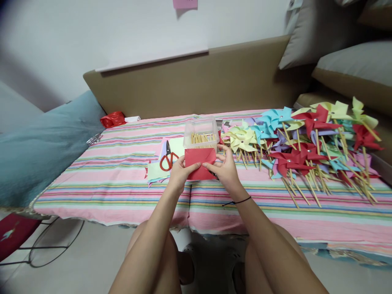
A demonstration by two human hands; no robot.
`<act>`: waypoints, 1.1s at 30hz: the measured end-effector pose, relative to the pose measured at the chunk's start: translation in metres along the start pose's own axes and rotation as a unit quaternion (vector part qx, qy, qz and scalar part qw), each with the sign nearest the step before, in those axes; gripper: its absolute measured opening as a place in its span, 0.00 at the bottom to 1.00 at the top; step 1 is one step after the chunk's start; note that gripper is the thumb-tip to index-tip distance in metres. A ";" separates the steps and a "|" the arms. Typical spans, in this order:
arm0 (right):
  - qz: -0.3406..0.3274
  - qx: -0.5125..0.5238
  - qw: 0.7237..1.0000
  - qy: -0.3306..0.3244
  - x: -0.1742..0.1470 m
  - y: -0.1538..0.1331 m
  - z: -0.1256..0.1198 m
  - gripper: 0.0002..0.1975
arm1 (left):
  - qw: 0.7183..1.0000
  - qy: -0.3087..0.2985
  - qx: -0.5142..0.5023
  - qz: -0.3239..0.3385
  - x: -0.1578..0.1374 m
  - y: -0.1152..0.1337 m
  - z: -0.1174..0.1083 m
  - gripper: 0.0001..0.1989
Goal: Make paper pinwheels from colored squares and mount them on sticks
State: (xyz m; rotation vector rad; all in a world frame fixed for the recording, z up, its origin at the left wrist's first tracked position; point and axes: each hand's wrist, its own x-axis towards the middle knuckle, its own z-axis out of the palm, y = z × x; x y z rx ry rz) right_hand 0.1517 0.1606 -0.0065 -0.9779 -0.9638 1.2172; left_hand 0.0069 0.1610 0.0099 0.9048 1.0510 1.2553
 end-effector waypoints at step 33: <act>0.155 -0.052 0.983 -0.083 -0.001 -0.005 -0.013 0.44 | 0.969 -0.162 0.162 0.096 0.003 0.017 -0.019 0.10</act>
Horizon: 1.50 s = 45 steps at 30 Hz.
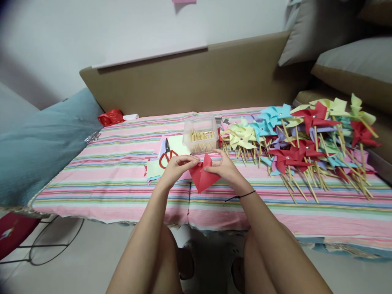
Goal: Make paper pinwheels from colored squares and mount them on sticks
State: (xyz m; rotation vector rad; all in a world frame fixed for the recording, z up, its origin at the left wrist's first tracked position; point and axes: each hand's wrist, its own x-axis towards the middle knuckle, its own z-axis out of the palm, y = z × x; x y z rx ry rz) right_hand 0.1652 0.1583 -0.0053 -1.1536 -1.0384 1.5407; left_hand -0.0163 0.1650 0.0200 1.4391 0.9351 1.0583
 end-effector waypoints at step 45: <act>-0.019 -0.037 0.998 -0.036 -0.004 0.000 -0.004 0.44 | 0.998 0.014 0.023 -0.052 0.000 -0.008 0.001 0.10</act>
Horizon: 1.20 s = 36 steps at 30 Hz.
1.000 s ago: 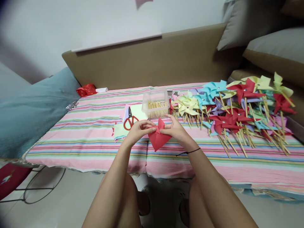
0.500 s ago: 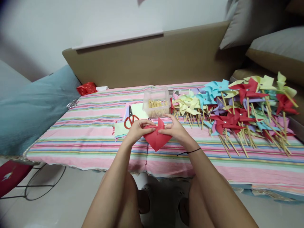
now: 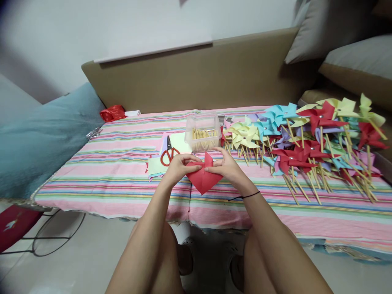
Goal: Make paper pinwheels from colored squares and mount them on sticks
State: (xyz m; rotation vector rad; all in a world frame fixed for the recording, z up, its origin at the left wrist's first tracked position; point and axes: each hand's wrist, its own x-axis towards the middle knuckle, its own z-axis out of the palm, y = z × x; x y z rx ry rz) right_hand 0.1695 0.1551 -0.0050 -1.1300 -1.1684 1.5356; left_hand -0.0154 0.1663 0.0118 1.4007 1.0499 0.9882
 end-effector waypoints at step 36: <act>-0.120 0.118 0.974 0.154 0.007 0.000 0.022 0.38 | 0.961 0.172 -0.202 -0.082 -0.003 0.004 0.030 0.28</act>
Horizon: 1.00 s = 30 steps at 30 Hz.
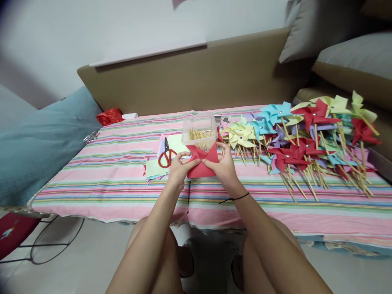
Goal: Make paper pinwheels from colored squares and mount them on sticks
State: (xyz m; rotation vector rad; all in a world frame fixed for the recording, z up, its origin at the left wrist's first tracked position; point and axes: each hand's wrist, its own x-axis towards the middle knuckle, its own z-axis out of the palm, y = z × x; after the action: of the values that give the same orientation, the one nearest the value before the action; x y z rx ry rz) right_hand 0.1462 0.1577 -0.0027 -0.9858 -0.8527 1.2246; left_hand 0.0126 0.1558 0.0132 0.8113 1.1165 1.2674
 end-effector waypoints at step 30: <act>-0.038 -0.054 0.988 -0.140 0.000 0.007 -0.003 0.09 | 0.986 0.099 -0.130 0.037 0.008 0.005 -0.003 0.27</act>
State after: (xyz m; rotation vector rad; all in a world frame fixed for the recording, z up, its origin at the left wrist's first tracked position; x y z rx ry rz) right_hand 0.1469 0.1576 -0.0100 -0.8684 -1.1769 1.2794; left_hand 0.0080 0.1644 0.0160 0.5439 1.0561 1.5449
